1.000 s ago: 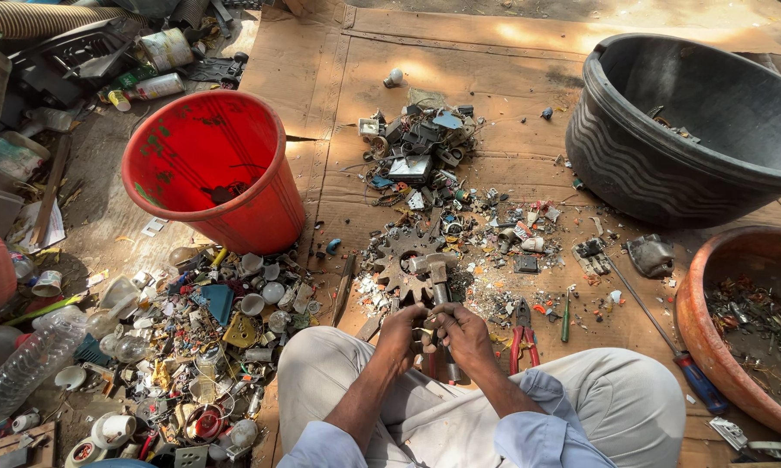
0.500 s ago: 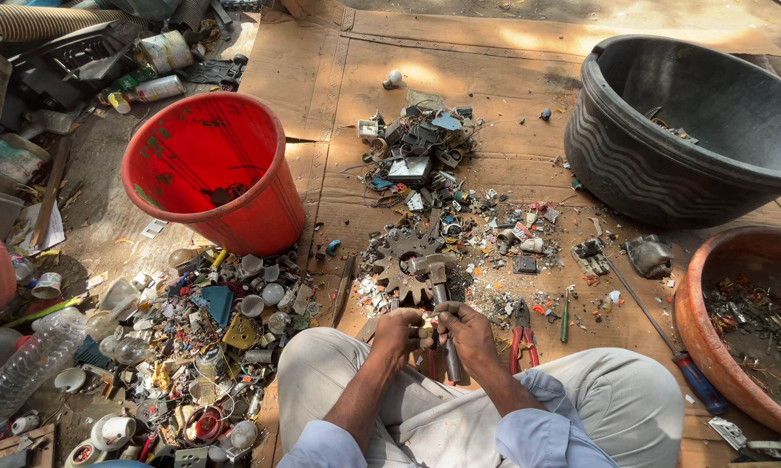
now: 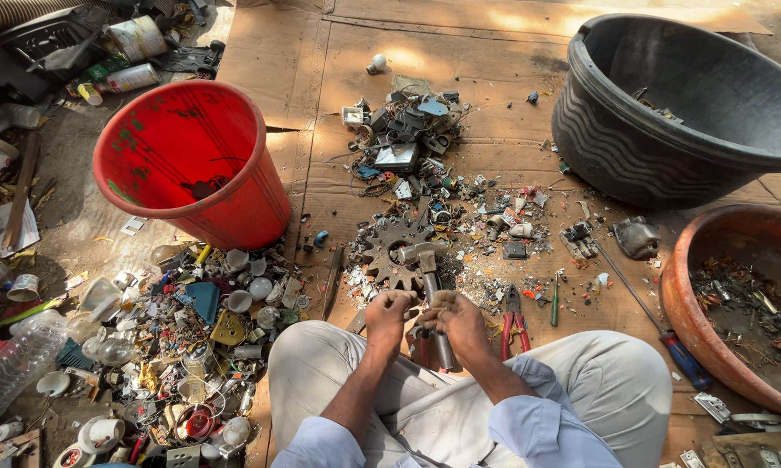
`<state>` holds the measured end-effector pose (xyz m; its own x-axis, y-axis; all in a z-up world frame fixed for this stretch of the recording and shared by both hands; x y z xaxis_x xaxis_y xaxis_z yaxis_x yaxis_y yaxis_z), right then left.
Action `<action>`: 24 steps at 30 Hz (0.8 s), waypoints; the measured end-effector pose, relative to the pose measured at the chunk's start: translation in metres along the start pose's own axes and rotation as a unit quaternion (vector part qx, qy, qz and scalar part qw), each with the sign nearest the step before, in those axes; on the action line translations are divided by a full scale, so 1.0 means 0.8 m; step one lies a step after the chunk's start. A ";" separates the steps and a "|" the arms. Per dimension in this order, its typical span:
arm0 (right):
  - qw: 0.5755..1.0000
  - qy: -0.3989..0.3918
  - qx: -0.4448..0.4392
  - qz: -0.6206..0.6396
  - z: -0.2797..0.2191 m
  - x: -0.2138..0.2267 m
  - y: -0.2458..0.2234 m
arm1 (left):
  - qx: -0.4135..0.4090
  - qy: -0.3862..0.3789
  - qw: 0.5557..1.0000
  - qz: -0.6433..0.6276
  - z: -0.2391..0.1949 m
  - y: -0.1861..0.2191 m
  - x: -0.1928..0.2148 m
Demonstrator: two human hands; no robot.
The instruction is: The person sits on a cardboard-covered floor and uses a hammer and pliers to dismantle small electronic components. They repeatedly strike the components to break them apart and separate the internal parts, sorting the resulting debris into nearby buckets.
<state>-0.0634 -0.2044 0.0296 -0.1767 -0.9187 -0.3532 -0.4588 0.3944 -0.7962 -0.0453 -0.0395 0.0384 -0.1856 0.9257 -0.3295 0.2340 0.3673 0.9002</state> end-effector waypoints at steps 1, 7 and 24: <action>0.999 0.012 0.043 -0.031 -0.005 -0.005 -0.014 | 0.032 0.023 0.996 -0.085 0.002 -0.006 0.004; 0.896 0.036 0.221 -0.383 -0.069 -0.055 -0.062 | 0.204 -0.043 0.940 -0.271 -0.011 -0.016 -0.012; 0.722 0.309 -0.169 -0.595 0.073 0.140 -0.027 | 0.035 0.044 0.989 -0.135 0.034 -0.019 0.042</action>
<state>-0.0228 -0.3148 -0.0217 0.2112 -0.4783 0.8524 -0.7740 -0.6144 -0.1530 -0.0294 -0.0116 0.0064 -0.3321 0.7829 -0.5261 0.2293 0.6080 0.7601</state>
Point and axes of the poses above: each hand's wrist, its own z-axis towards the middle knuckle, its own x-axis out of the back of the hand, y = z × x, the point moved 5 cm from there along z, towards the middle knuckle, and after that the axes turned 8 degrees about -x, right-handed, at the moved point
